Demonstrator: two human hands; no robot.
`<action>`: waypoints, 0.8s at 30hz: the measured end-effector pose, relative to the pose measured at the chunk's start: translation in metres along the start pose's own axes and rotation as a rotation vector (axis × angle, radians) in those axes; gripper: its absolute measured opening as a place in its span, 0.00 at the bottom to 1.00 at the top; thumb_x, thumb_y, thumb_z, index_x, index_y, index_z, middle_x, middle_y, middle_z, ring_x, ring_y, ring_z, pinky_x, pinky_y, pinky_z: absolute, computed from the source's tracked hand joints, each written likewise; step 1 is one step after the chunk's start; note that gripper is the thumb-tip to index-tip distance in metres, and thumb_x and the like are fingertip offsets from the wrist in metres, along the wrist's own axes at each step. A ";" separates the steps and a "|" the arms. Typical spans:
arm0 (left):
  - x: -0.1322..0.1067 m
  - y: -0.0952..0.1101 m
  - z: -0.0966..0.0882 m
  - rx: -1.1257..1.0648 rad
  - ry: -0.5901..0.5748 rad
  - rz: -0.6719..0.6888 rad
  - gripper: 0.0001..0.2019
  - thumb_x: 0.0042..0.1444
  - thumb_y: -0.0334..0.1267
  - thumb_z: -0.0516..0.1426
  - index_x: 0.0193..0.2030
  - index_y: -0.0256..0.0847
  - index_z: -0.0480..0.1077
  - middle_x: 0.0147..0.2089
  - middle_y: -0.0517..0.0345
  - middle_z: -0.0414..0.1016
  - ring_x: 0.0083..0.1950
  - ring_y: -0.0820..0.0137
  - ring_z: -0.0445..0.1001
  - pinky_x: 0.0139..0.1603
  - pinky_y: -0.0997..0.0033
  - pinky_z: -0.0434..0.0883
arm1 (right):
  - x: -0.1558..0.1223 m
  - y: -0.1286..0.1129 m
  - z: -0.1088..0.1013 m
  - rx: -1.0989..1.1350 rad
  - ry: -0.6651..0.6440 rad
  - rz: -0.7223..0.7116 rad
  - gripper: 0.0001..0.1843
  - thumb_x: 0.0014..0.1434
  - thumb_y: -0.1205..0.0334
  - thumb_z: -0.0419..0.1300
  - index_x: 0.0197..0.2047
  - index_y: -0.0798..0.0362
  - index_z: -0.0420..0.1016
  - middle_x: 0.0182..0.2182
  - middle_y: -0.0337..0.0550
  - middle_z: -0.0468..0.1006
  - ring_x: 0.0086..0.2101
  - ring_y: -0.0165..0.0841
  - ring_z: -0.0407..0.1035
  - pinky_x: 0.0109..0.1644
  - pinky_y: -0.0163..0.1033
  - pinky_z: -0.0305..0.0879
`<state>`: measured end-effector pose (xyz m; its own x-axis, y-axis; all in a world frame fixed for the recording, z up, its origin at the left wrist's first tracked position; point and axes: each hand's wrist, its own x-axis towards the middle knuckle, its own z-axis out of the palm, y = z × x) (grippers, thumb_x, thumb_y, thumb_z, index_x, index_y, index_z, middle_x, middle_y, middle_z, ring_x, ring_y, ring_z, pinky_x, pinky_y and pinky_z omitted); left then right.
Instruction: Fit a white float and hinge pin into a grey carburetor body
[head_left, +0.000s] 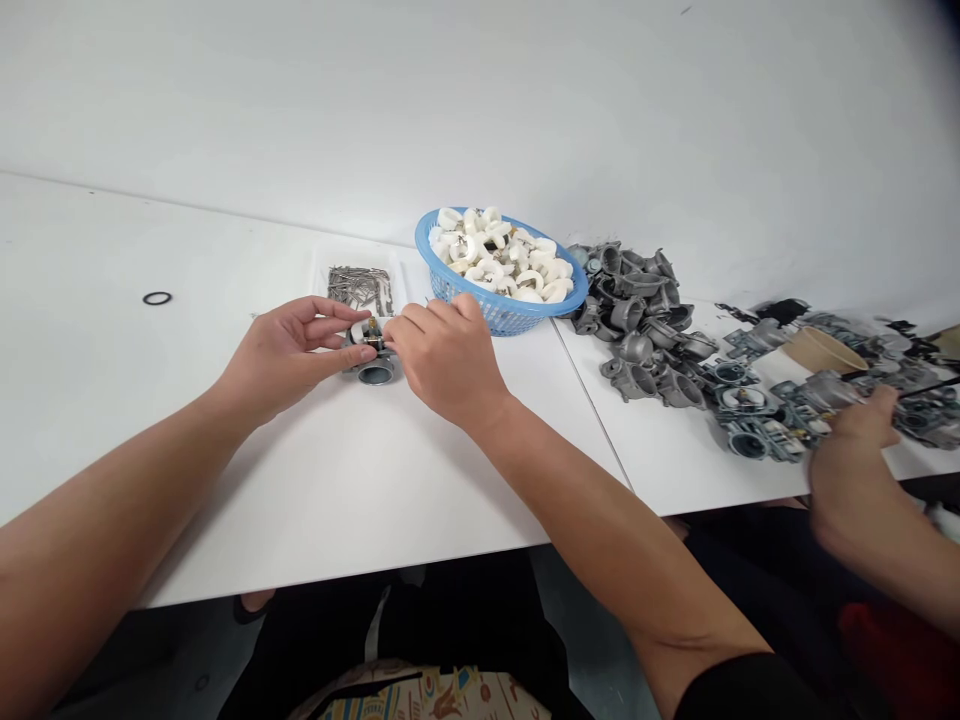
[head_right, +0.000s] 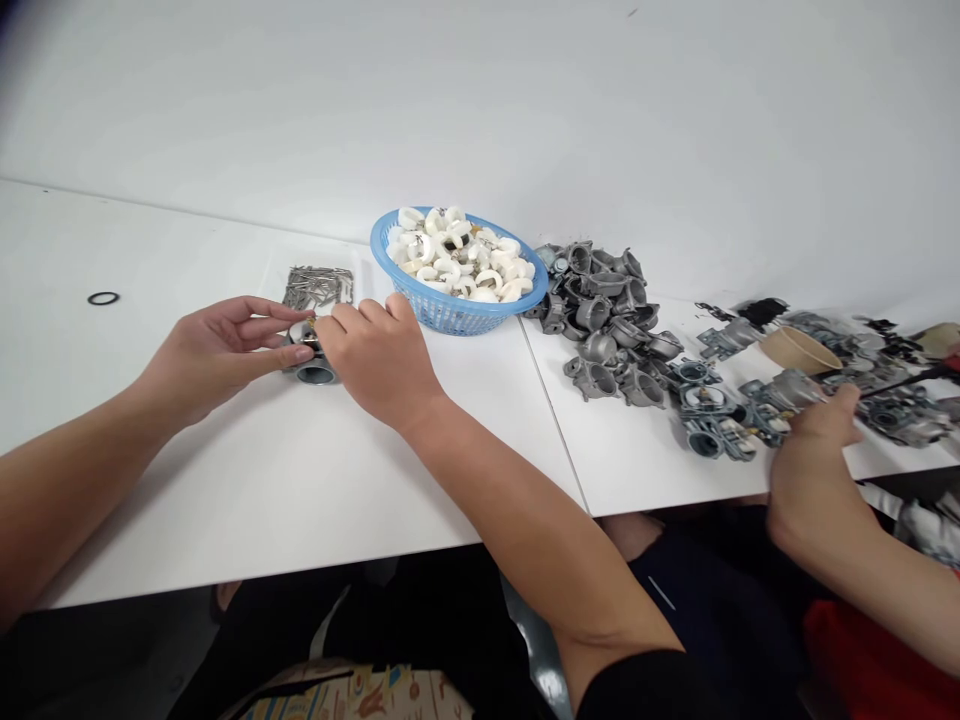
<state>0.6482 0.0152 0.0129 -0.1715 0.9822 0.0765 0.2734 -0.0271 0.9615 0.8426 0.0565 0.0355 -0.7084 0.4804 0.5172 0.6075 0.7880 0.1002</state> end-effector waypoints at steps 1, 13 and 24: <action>0.000 0.000 -0.001 -0.005 0.001 0.002 0.26 0.37 0.56 0.72 0.41 0.47 0.75 0.49 0.53 0.81 0.39 0.63 0.78 0.46 0.56 0.78 | 0.001 -0.001 0.000 -0.030 -0.002 -0.007 0.19 0.71 0.71 0.44 0.34 0.53 0.71 0.30 0.43 0.74 0.32 0.35 0.61 0.41 0.45 0.44; 0.003 -0.005 -0.005 -0.063 -0.046 0.007 0.27 0.37 0.49 0.74 0.46 0.49 0.75 0.52 0.55 0.81 0.35 0.70 0.77 0.38 0.66 0.77 | 0.000 0.003 0.000 -0.076 -0.071 -0.047 0.17 0.71 0.74 0.43 0.39 0.55 0.71 0.33 0.41 0.74 0.30 0.31 0.62 0.38 0.43 0.43; 0.001 0.000 0.002 -0.002 -0.025 0.045 0.29 0.38 0.50 0.74 0.48 0.48 0.74 0.53 0.52 0.80 0.41 0.66 0.78 0.45 0.62 0.78 | -0.011 0.000 -0.004 0.342 -0.069 0.254 0.05 0.67 0.68 0.56 0.39 0.54 0.73 0.35 0.38 0.78 0.35 0.30 0.69 0.40 0.40 0.48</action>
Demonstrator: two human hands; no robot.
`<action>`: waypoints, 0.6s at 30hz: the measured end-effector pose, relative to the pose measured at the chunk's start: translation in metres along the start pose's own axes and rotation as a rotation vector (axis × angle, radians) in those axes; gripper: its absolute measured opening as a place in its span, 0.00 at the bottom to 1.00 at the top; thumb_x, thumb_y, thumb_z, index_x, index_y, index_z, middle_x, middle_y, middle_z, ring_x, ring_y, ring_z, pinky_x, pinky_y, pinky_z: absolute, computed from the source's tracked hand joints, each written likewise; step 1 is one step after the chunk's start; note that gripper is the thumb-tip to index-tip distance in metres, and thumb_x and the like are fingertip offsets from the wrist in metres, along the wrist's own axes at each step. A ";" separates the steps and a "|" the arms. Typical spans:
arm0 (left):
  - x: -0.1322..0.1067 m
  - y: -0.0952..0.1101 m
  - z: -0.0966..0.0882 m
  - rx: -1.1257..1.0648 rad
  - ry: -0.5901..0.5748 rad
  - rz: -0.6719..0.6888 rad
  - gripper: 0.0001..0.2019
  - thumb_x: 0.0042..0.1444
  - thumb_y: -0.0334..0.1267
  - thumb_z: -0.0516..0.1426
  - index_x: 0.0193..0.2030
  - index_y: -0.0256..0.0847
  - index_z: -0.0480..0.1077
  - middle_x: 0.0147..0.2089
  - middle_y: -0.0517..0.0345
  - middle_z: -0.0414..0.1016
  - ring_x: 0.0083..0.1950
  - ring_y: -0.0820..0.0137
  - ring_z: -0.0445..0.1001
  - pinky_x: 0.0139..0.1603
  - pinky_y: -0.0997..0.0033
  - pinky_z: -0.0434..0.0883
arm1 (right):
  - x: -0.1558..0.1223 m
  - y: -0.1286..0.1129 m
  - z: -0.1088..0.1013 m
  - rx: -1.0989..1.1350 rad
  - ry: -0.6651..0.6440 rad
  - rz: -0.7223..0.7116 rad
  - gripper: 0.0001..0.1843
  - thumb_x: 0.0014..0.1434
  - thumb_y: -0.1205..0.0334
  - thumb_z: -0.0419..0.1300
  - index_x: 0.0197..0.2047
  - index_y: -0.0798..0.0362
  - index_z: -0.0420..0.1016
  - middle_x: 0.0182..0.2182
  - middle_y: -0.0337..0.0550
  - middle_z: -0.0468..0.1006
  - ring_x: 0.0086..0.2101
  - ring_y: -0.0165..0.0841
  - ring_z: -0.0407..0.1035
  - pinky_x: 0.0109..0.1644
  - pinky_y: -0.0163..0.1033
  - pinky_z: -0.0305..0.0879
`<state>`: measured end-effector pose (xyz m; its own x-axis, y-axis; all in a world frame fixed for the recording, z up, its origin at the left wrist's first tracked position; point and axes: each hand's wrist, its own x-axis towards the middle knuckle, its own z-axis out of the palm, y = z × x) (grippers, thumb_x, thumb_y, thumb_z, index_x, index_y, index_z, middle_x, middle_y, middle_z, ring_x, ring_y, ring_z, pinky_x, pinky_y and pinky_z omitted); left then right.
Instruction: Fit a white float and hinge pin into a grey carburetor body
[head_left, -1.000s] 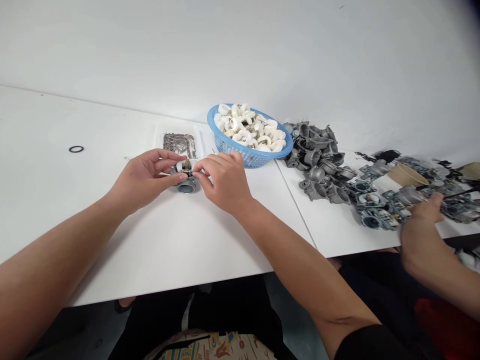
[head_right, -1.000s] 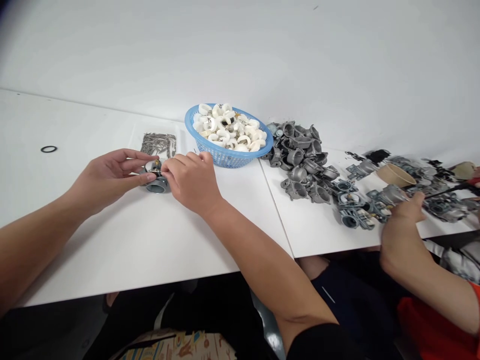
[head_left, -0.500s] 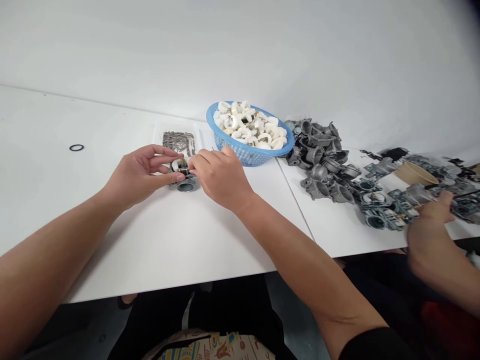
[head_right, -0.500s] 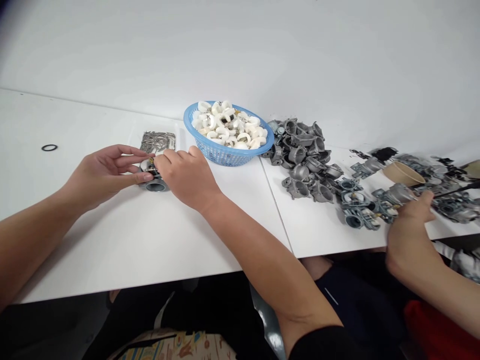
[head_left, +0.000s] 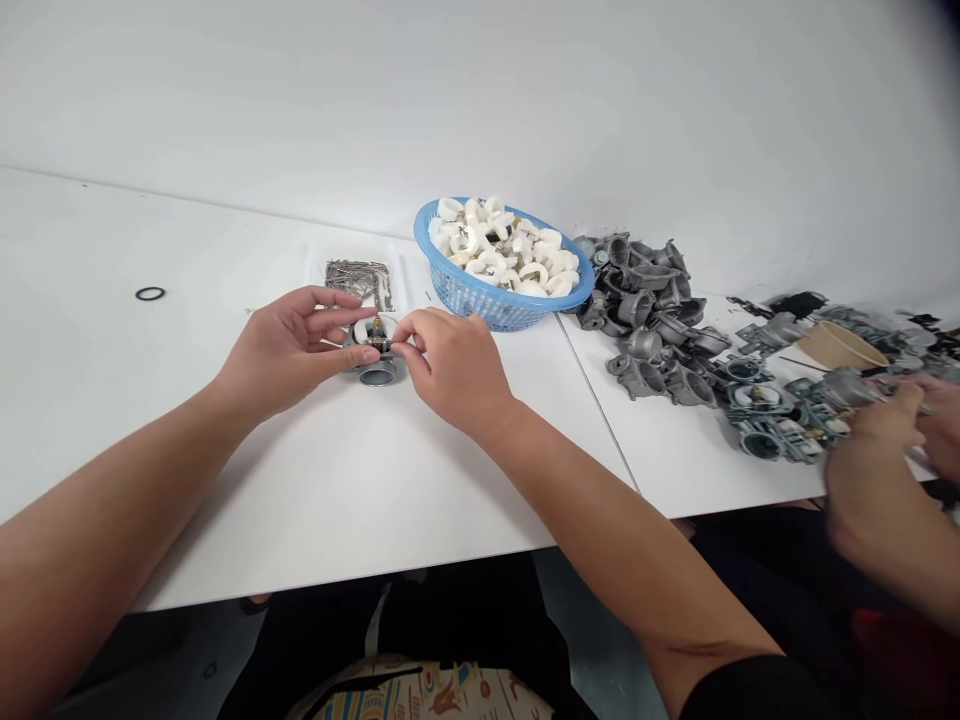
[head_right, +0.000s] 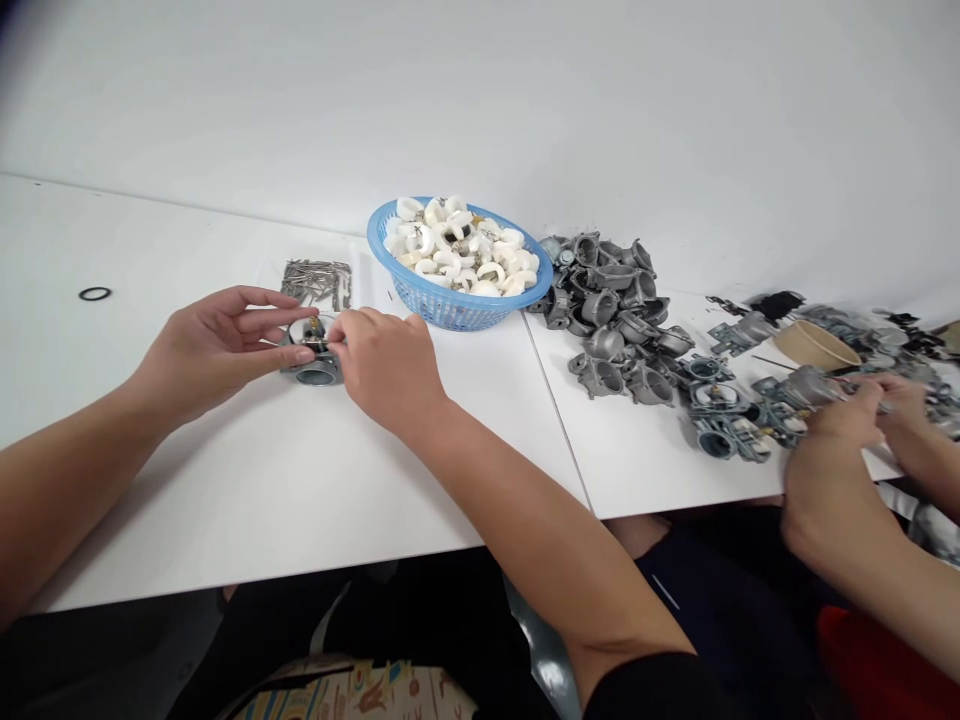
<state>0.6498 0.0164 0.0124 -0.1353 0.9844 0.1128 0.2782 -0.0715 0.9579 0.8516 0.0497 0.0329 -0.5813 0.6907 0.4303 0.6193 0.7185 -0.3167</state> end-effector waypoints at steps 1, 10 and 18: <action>0.000 0.000 0.000 0.003 0.000 -0.003 0.30 0.38 0.50 0.74 0.49 0.48 0.74 0.53 0.53 0.80 0.41 0.65 0.78 0.46 0.62 0.78 | 0.000 0.003 0.000 0.076 -0.005 0.025 0.04 0.66 0.67 0.57 0.39 0.54 0.73 0.35 0.37 0.78 0.35 0.30 0.69 0.40 0.39 0.49; 0.002 -0.004 -0.002 -0.027 -0.019 0.001 0.30 0.38 0.51 0.74 0.49 0.47 0.74 0.53 0.53 0.80 0.45 0.63 0.78 0.50 0.59 0.78 | -0.001 0.010 0.002 0.199 -0.012 -0.003 0.06 0.66 0.66 0.55 0.37 0.53 0.73 0.35 0.36 0.78 0.34 0.28 0.69 0.42 0.39 0.50; 0.001 -0.004 0.000 -0.025 -0.012 0.005 0.28 0.38 0.50 0.74 0.47 0.48 0.74 0.53 0.54 0.80 0.43 0.64 0.78 0.46 0.59 0.79 | 0.001 0.003 -0.001 -0.101 0.006 -0.102 0.11 0.70 0.67 0.51 0.39 0.53 0.73 0.34 0.38 0.79 0.34 0.30 0.68 0.42 0.42 0.45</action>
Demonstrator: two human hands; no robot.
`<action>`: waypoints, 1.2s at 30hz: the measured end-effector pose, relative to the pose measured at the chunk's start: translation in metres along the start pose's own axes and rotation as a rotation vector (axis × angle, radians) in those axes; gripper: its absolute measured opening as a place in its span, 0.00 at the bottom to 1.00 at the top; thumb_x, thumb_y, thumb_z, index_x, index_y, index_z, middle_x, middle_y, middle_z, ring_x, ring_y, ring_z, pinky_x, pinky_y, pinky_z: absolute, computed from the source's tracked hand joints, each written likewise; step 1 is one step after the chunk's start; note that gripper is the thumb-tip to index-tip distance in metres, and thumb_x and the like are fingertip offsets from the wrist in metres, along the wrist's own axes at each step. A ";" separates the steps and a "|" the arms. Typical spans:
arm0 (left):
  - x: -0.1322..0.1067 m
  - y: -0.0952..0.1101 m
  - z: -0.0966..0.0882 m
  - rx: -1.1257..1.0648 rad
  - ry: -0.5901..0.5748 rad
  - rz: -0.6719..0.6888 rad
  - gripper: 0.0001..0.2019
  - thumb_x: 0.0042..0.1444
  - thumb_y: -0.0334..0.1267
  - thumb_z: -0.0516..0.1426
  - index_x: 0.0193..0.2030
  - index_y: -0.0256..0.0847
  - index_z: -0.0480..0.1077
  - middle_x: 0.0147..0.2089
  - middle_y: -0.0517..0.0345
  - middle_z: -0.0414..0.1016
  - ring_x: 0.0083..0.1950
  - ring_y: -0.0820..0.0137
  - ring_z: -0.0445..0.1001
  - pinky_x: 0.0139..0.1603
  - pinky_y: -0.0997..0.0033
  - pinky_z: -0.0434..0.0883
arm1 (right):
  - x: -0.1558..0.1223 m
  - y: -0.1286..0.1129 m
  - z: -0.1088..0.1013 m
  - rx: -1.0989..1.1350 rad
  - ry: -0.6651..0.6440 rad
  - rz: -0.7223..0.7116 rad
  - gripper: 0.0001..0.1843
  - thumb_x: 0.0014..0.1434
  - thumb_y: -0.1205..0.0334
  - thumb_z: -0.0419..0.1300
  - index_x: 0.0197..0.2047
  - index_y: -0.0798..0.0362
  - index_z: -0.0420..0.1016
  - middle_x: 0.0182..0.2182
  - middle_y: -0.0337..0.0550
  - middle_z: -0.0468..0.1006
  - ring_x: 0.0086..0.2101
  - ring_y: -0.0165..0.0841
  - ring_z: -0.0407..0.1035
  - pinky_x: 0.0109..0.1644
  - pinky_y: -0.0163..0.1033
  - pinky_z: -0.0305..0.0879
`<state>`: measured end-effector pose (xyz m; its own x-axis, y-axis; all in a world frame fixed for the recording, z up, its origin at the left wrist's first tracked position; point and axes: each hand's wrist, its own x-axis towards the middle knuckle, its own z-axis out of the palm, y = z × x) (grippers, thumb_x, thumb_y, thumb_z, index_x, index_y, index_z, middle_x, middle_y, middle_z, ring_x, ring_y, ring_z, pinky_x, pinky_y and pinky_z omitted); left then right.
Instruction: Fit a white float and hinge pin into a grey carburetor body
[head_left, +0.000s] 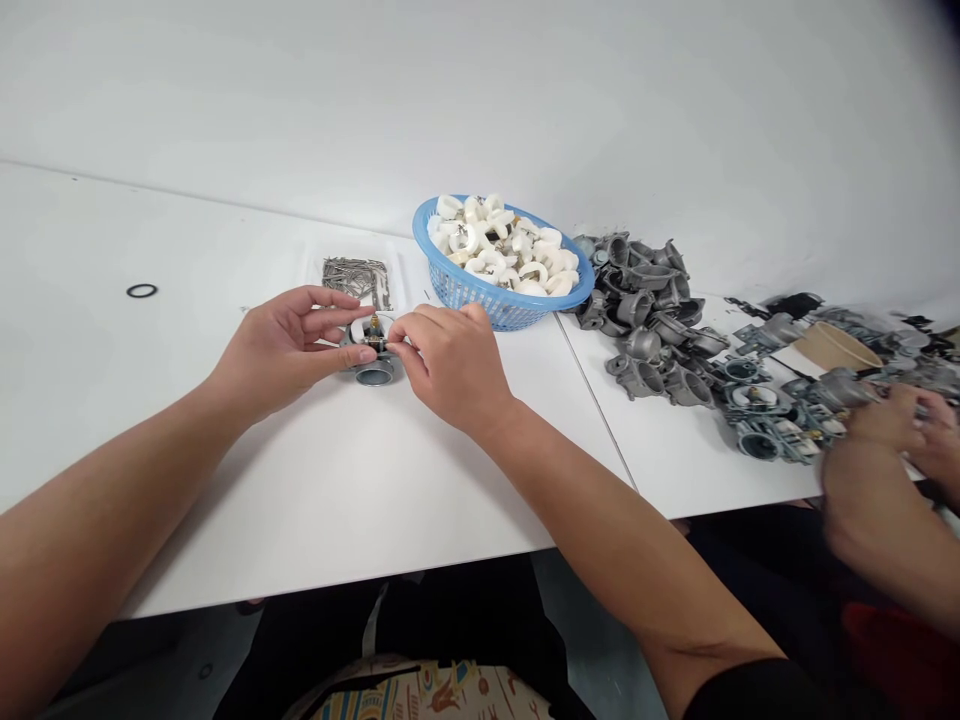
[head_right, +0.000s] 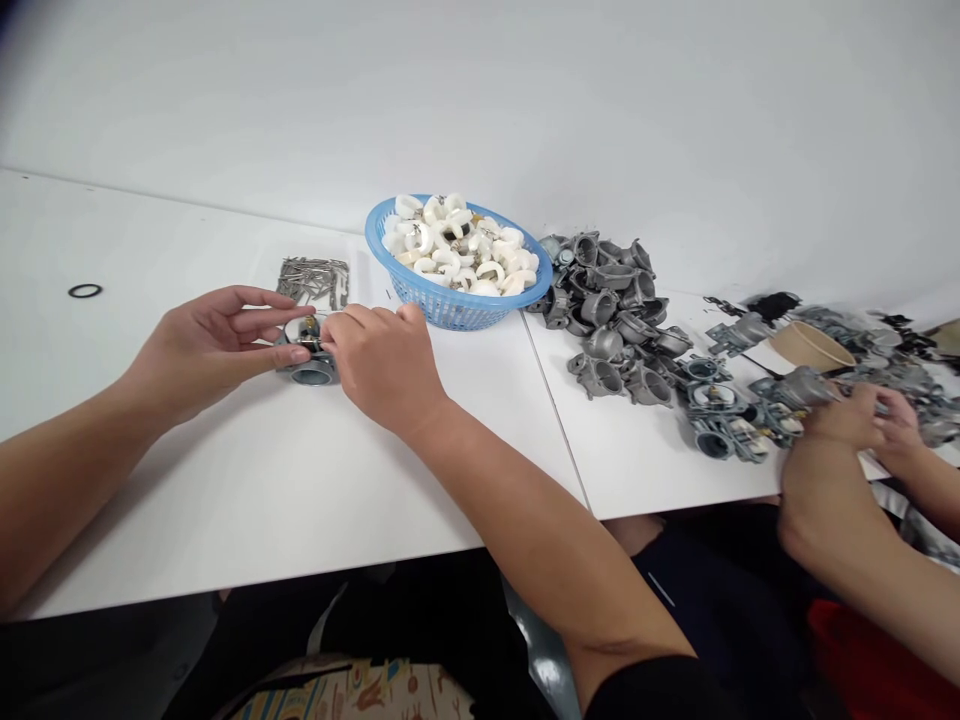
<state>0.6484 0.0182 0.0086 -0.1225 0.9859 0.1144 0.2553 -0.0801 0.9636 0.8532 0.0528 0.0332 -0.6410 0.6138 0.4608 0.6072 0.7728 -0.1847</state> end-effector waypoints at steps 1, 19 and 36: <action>0.000 0.001 0.000 0.000 0.001 -0.002 0.28 0.38 0.50 0.73 0.48 0.48 0.74 0.53 0.54 0.80 0.43 0.64 0.77 0.46 0.60 0.79 | 0.000 0.000 0.000 -0.007 -0.001 0.000 0.11 0.70 0.67 0.50 0.39 0.53 0.73 0.35 0.38 0.79 0.34 0.30 0.68 0.42 0.42 0.44; -0.004 0.010 0.003 -0.016 0.014 -0.043 0.24 0.39 0.47 0.73 0.44 0.51 0.74 0.51 0.57 0.81 0.40 0.66 0.76 0.42 0.63 0.76 | -0.001 0.000 0.002 -0.041 0.008 -0.016 0.12 0.71 0.66 0.50 0.40 0.53 0.73 0.37 0.41 0.79 0.36 0.32 0.69 0.43 0.43 0.46; -0.005 0.014 0.004 -0.007 0.004 -0.042 0.25 0.43 0.46 0.73 0.48 0.47 0.76 0.42 0.56 0.80 0.43 0.64 0.75 0.46 0.58 0.73 | -0.001 0.002 0.003 0.047 0.029 -0.028 0.12 0.71 0.66 0.49 0.40 0.54 0.74 0.36 0.39 0.78 0.33 0.29 0.67 0.41 0.41 0.47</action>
<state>0.6562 0.0127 0.0202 -0.1372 0.9877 0.0748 0.2432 -0.0396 0.9692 0.8539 0.0543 0.0293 -0.6431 0.5877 0.4909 0.5663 0.7965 -0.2117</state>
